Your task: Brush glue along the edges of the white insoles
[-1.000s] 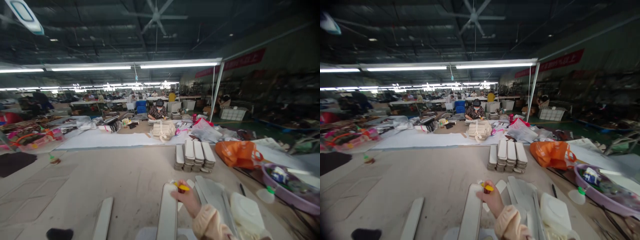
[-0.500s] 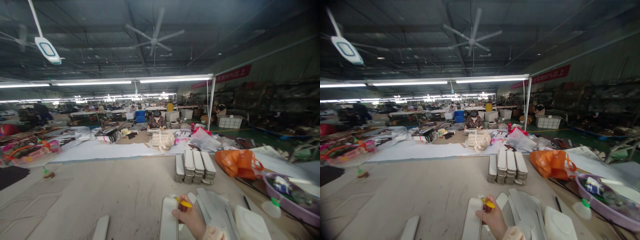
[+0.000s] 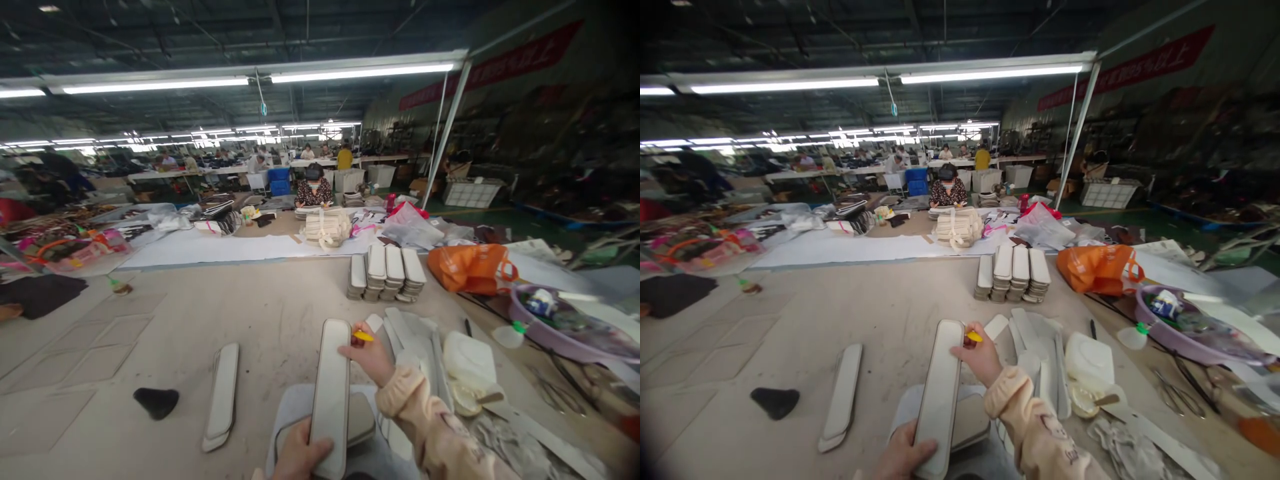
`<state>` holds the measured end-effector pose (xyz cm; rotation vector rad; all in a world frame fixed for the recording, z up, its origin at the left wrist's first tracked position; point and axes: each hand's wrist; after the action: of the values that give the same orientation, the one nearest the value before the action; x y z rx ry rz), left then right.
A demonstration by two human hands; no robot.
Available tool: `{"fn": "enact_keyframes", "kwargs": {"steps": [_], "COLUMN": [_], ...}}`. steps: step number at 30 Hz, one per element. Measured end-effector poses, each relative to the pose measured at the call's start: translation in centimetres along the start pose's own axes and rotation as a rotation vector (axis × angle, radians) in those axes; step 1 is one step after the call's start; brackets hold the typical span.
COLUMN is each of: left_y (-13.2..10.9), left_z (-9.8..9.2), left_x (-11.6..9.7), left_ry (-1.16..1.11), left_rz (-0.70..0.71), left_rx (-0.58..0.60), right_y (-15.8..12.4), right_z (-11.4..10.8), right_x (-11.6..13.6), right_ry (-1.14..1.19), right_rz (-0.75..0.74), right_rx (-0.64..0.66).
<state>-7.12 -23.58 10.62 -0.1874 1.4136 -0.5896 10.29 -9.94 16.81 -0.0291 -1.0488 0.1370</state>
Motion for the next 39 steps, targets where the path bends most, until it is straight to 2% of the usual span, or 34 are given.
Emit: {"fn": "enact_keyframes", "kwargs": {"steps": [3,7,13,19,29,39], "left_y": [-0.1,-0.6,-1.9,-1.8,-1.3,-0.7], "left_z": [0.3,0.7,1.6,1.7,1.3,0.7], "left_x": [0.4,-0.2,-2.0,-2.3,-2.5,-1.8], "left_ry": [-0.008,-0.072,-0.179,-0.326,-0.195,-0.091], "left_rz": [0.048,0.065,0.041,-0.047,0.021,0.025], "left_rx": [0.027,0.033,0.050,-0.021,0.009,0.003], "right_y": [0.0,0.0,-0.4,0.0,-0.3,-0.8], "right_z": [-0.1,-0.2,-0.4,-0.7,-1.6,-1.5], "right_x": [-0.1,-0.1,0.3,0.2,-0.2,0.3], "right_ry": [0.018,0.006,-0.051,-0.084,-0.122,-0.169], "right_rz": [-0.005,0.010,0.007,-0.045,-0.178,-0.212], "right_rx": [0.007,0.000,-0.078,-0.134,-0.138,-0.147]}}
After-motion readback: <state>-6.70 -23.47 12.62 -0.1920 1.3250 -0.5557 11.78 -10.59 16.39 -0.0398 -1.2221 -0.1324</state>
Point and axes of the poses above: each hand's wrist, its own y-axis towards the middle knuckle, its own z-axis out of the palm, x = y × z, and after that the axes turned 14 degrees about y, right-handed
